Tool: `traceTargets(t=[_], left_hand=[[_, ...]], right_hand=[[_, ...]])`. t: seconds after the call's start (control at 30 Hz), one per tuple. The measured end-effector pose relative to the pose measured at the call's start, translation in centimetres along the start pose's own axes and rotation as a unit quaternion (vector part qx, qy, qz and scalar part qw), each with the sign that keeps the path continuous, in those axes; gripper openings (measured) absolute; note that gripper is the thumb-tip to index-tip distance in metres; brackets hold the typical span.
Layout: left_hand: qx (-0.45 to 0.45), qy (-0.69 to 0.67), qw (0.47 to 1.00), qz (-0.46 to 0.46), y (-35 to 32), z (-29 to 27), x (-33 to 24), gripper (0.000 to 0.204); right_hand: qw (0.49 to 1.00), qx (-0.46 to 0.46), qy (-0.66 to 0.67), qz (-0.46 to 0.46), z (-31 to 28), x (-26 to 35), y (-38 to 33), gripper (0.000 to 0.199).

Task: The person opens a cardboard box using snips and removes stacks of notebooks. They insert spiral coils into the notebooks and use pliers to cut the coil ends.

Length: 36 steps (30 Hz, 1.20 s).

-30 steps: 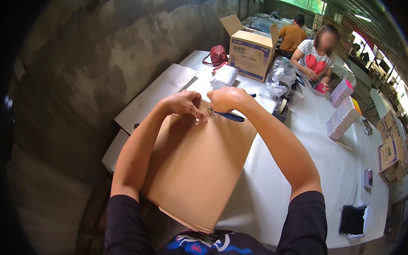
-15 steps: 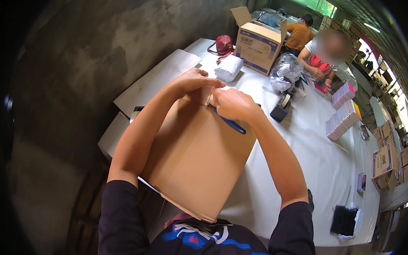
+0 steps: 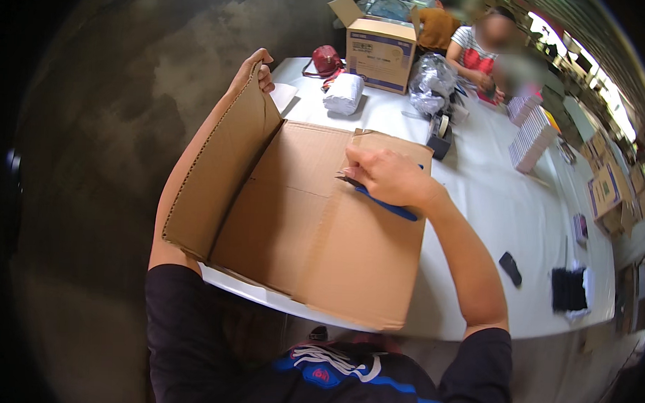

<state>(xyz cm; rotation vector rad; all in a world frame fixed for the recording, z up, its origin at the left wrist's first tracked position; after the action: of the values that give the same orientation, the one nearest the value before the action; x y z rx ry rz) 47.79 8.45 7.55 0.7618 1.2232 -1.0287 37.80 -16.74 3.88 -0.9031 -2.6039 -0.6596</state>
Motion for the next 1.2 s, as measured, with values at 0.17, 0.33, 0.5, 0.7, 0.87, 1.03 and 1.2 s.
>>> traceTargets(t=[0.17, 0.33, 0.5, 0.7, 0.87, 1.03, 1.2], left_hand=[[0.204, 0.010, 0.978, -0.050, -1.0, -2.8, -0.1, 0.034], [0.082, 0.264, 0.958, 0.073, -0.5, -12.4, -1.4, 0.066], [0.144, 0.478, 0.757, 0.421, -6.3, -16.3, 3.5, 0.068], [0.146, 0.495, 0.651, 0.557, -15.5, -13.8, 6.7, 0.052], [0.325, 0.357, 0.815, 0.321, -20.2, -6.0, 2.4, 0.059], [0.292, 0.187, 0.936, -0.063, -27.1, 0.5, 6.5, 0.077], [0.104, -0.100, 0.927, -0.346, -28.2, 1.9, 6.3, 0.081]], right_hand=[[0.996, -0.080, 0.016, 0.033, -0.2, -0.3, -0.6, 0.017], [0.985, -0.168, -0.036, 0.029, -0.5, 0.3, -1.2, 0.018], [0.982, -0.151, -0.096, 0.064, -1.0, 1.4, -1.4, 0.015], [0.952, -0.270, 0.058, 0.129, -4.4, 11.7, -8.4, 0.011], [0.807, -0.297, 0.381, 0.339, 4.1, 16.1, -18.1, 0.009], [0.815, -0.402, 0.283, 0.307, 10.3, 16.7, -19.4, 0.005], [0.778, -0.434, 0.335, 0.308, 9.3, 16.0, -18.1, 0.007]])
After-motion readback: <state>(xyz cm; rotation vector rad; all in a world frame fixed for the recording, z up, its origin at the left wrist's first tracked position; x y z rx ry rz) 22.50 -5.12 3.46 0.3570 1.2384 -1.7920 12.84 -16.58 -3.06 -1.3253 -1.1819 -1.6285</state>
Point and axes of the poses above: each hand's wrist, its own y-axis towards the middle knuckle, its own z-axis out of the palm, x = y × z, the point moved 6 cm from there along y, towards the middle knuckle, and after that the axes turned 13 degrees about -x, right-handed, at the moved point
